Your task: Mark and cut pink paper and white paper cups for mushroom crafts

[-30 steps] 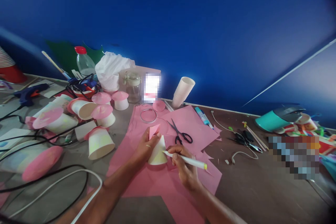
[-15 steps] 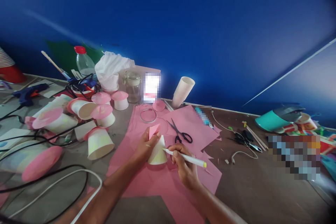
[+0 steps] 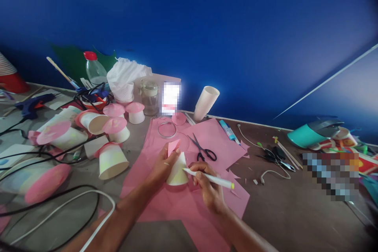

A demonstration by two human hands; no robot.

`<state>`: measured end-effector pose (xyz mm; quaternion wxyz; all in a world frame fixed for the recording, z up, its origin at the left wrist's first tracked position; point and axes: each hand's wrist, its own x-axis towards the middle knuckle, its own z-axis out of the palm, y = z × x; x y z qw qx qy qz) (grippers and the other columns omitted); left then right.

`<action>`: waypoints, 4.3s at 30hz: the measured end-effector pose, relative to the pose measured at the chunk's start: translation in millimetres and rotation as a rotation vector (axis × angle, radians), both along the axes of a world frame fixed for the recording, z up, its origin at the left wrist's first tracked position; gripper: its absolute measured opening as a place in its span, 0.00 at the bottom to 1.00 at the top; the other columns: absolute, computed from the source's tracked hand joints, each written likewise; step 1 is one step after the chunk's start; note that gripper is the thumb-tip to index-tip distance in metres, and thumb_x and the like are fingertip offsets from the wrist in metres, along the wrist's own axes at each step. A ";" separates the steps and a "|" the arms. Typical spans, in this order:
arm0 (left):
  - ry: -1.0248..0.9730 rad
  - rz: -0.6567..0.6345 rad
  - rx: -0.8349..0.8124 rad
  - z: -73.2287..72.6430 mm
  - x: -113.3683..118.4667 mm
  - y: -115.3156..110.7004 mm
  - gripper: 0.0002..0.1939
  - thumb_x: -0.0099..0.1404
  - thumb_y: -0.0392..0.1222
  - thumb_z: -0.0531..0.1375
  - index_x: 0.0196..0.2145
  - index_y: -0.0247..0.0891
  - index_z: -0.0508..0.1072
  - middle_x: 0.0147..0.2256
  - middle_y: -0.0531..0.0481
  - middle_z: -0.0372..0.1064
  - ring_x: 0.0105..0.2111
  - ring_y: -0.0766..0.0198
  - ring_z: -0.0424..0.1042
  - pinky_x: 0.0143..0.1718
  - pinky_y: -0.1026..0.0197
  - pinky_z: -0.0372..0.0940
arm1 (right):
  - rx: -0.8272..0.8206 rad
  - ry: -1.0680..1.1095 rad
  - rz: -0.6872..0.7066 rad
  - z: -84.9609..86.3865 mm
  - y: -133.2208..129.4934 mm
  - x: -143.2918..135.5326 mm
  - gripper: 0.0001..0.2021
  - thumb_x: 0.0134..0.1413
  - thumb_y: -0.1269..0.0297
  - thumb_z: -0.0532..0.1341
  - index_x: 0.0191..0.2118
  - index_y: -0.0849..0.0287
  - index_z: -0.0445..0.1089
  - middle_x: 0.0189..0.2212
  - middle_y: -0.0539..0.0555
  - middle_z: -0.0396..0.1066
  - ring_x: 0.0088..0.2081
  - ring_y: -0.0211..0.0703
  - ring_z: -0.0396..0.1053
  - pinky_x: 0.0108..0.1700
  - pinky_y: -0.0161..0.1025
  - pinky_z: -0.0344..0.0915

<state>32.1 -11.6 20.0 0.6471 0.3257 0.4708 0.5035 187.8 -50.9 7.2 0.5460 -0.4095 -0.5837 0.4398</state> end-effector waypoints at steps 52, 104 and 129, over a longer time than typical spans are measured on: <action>-0.092 0.043 -0.021 -3.2 -1.3 -0.7 0.35 0.54 0.58 0.70 0.54 0.41 0.68 0.24 0.59 0.65 0.20 0.68 0.63 0.20 0.66 0.61 | 0.082 -0.170 0.016 11.4 -4.1 -3.8 0.15 0.67 0.50 0.56 0.40 0.55 0.73 0.23 0.48 0.67 0.25 0.40 0.66 0.29 0.37 0.65; -0.009 0.051 0.025 -0.9 -0.8 0.3 0.31 0.55 0.60 0.68 0.49 0.38 0.70 0.24 0.58 0.65 0.20 0.69 0.63 0.20 0.67 0.60 | 0.133 -0.225 0.064 12.1 -1.7 -1.6 0.12 0.67 0.54 0.56 0.41 0.54 0.73 0.26 0.48 0.69 0.26 0.39 0.66 0.29 0.36 0.63; -0.025 0.038 0.009 1.8 -1.1 0.5 0.38 0.52 0.63 0.69 0.52 0.36 0.68 0.22 0.58 0.65 0.19 0.69 0.63 0.19 0.67 0.60 | 0.063 -0.141 0.034 4.0 -1.2 0.2 0.14 0.66 0.52 0.57 0.40 0.56 0.73 0.23 0.48 0.68 0.25 0.39 0.67 0.29 0.36 0.65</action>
